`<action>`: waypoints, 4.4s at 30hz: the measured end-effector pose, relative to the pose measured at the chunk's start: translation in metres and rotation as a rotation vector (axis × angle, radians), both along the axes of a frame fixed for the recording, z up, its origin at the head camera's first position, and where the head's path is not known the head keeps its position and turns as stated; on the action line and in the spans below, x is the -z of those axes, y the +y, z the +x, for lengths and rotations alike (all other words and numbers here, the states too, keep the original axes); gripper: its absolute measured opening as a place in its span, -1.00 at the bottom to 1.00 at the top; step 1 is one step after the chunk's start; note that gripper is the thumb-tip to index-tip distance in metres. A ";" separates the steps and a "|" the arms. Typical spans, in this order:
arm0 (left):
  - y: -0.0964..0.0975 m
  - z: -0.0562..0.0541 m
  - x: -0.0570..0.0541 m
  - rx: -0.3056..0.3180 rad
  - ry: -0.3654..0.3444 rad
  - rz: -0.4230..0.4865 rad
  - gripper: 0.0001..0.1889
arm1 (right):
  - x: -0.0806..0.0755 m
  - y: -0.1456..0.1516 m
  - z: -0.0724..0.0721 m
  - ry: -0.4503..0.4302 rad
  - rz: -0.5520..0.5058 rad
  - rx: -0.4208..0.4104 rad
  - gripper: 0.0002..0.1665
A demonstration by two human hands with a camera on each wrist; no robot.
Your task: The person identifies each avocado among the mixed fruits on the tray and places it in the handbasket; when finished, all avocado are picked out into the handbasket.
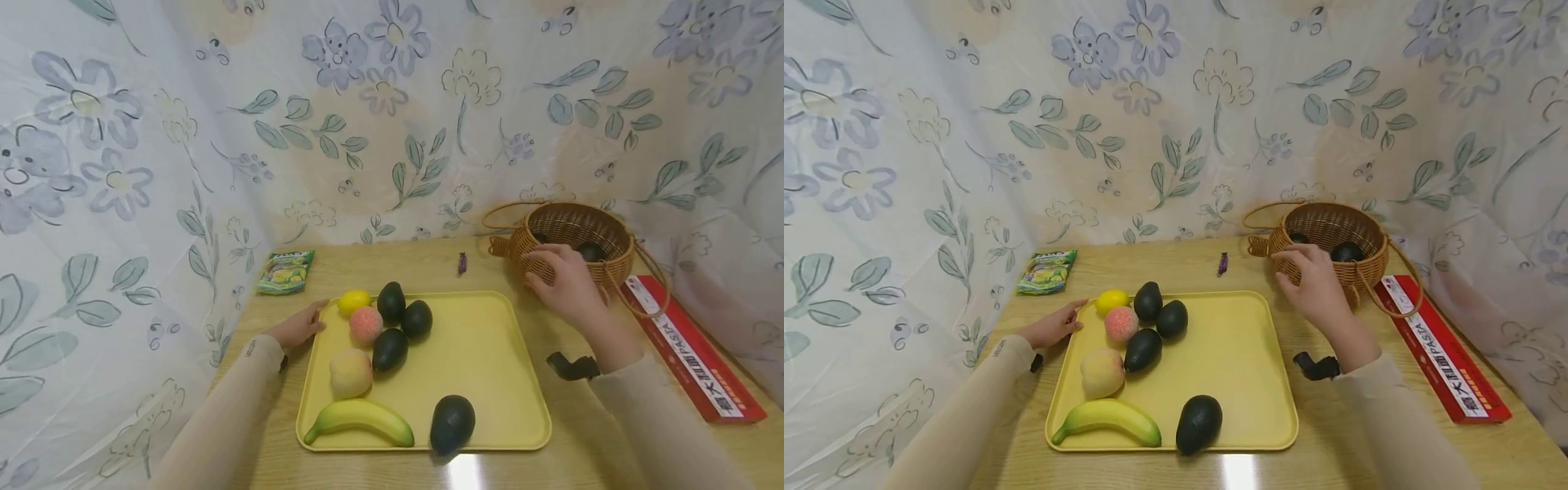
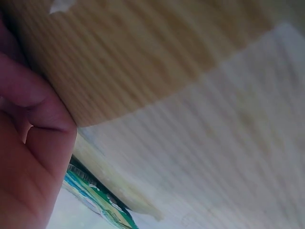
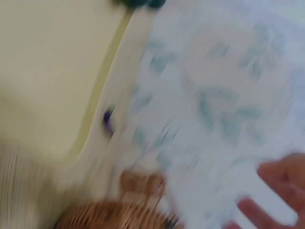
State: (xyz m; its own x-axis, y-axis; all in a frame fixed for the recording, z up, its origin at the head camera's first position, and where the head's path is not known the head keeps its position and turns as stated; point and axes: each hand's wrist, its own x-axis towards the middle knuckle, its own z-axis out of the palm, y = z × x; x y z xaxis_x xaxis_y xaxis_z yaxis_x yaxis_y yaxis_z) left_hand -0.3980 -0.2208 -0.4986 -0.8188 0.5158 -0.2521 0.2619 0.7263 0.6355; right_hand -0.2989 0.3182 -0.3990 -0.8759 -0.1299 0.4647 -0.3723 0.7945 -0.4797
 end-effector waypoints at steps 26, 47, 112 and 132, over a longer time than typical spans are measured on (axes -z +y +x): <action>-0.002 -0.003 0.002 -0.007 -0.052 0.025 -0.32 | 0.078 -0.120 0.089 -0.291 0.242 -0.884 -0.47; 0.001 -0.001 -0.001 -0.022 -0.050 0.015 -0.33 | 0.070 -0.087 0.049 -0.077 0.287 -0.680 -0.35; -0.002 -0.010 -0.010 -0.017 -0.013 0.006 -0.33 | 0.032 -0.142 -0.056 -0.025 0.315 -0.493 -0.72; -0.001 0.001 0.002 -0.019 -0.005 0.046 -0.34 | 0.084 -0.152 -0.040 -0.271 0.454 -0.458 -0.73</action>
State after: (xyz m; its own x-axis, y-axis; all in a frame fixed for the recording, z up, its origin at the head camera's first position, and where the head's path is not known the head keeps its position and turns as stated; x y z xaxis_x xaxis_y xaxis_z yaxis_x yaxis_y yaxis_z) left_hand -0.3971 -0.2221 -0.5005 -0.8275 0.5110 -0.2326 0.2447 0.7013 0.6696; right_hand -0.3392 0.1664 -0.4831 -0.7637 -0.6437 0.0499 -0.6322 0.7298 -0.2603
